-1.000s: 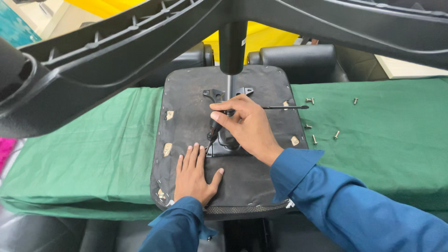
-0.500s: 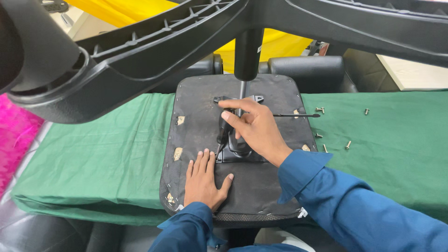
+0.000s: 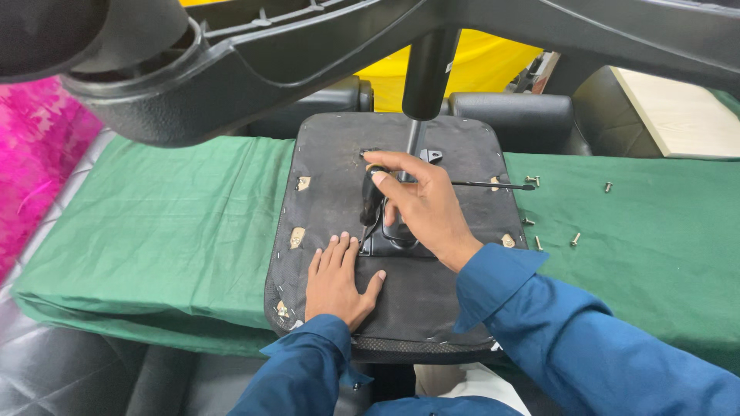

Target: The person uses a screwdriver to unscrew the mounting screws that attach a metal seat plate to the underside of a chair seat, working on the screws one at a time. After loosening the screws by hand, the person lifts the seat off the gas cylinder and mechanism and sets the seat plate aside on the table.

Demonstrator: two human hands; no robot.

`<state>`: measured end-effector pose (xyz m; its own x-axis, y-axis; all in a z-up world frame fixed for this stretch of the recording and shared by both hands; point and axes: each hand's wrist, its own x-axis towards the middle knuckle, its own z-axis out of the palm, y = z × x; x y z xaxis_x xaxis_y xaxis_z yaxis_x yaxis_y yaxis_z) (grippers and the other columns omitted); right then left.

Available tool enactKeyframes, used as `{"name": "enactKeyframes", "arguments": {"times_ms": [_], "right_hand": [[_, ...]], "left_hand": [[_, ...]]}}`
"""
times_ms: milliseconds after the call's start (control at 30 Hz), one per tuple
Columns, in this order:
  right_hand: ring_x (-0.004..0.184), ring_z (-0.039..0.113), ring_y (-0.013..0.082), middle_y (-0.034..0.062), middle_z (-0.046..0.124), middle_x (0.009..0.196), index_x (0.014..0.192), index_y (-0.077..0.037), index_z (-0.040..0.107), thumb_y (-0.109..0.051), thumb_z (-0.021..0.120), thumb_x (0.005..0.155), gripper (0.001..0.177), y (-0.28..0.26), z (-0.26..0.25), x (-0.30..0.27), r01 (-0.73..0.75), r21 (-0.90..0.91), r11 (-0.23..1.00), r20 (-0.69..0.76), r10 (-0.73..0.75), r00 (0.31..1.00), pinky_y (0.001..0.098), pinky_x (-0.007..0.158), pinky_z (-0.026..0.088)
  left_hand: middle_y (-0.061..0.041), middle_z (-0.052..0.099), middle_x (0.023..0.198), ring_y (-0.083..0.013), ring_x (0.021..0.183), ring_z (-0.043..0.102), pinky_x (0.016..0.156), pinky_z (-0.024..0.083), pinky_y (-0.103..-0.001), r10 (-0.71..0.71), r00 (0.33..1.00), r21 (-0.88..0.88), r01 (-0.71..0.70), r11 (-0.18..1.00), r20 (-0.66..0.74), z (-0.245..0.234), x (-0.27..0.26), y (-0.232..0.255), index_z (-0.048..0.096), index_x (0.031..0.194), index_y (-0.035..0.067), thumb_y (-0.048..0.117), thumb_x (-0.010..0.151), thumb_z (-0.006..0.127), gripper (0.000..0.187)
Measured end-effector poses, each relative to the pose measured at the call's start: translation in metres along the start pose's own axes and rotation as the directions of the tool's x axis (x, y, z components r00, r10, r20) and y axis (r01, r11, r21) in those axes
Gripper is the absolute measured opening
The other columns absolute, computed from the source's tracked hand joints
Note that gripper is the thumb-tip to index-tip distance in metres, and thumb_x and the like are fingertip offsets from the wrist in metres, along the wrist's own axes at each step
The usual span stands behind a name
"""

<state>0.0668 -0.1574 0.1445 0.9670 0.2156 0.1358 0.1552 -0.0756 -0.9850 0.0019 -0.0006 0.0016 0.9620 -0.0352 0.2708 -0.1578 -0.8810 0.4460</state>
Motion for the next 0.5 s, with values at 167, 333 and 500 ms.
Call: {"name": "enactKeyframes", "arguments": {"times_ms": [167,333,500], "right_hand": [[0.061,0.062,0.0066,0.0088,0.065,0.108,0.117,-0.006,0.078,-0.016,0.069,0.097,0.023,0.0,0.003,-0.004,0.081,-0.013,0.997,-0.038,-0.081,0.996,0.0212,0.053,0.044],[0.06,0.059,0.006,0.0077,0.061,0.111,0.116,-0.006,0.077,-0.015,0.074,0.095,0.023,-0.003,0.007,-0.003,0.125,-0.142,0.982,-0.051,-0.133,0.99,0.021,0.054,0.046],[0.059,0.062,0.0062,0.0075,0.07,0.106,0.119,-0.01,0.075,-0.019,0.067,0.092,0.03,-0.002,-0.002,-0.001,0.01,0.004,1.0,-0.034,-0.01,0.999,0.0206,0.052,0.043]], "left_hand": [[-0.011,0.062,0.135,-0.0287,0.128,0.053,0.11,0.035,-0.045,0.0,0.992,-0.019,-0.002,1.0,-0.124,0.002,0.01,0.0,0.067,0.123,0.004,0.044,0.082,0.073,0.057],[-0.005,0.067,0.119,-0.0258,0.115,0.058,0.101,0.041,-0.043,-0.077,0.994,-0.019,0.076,0.997,-0.078,0.0,0.02,-0.001,0.072,0.112,0.008,0.04,0.082,0.074,0.044],[-0.006,0.067,0.119,-0.0274,0.113,0.058,0.1,0.041,-0.044,0.006,0.979,-0.022,-0.01,1.0,-0.206,0.004,0.017,0.0,0.073,0.109,0.007,0.037,0.081,0.075,0.041]]}}
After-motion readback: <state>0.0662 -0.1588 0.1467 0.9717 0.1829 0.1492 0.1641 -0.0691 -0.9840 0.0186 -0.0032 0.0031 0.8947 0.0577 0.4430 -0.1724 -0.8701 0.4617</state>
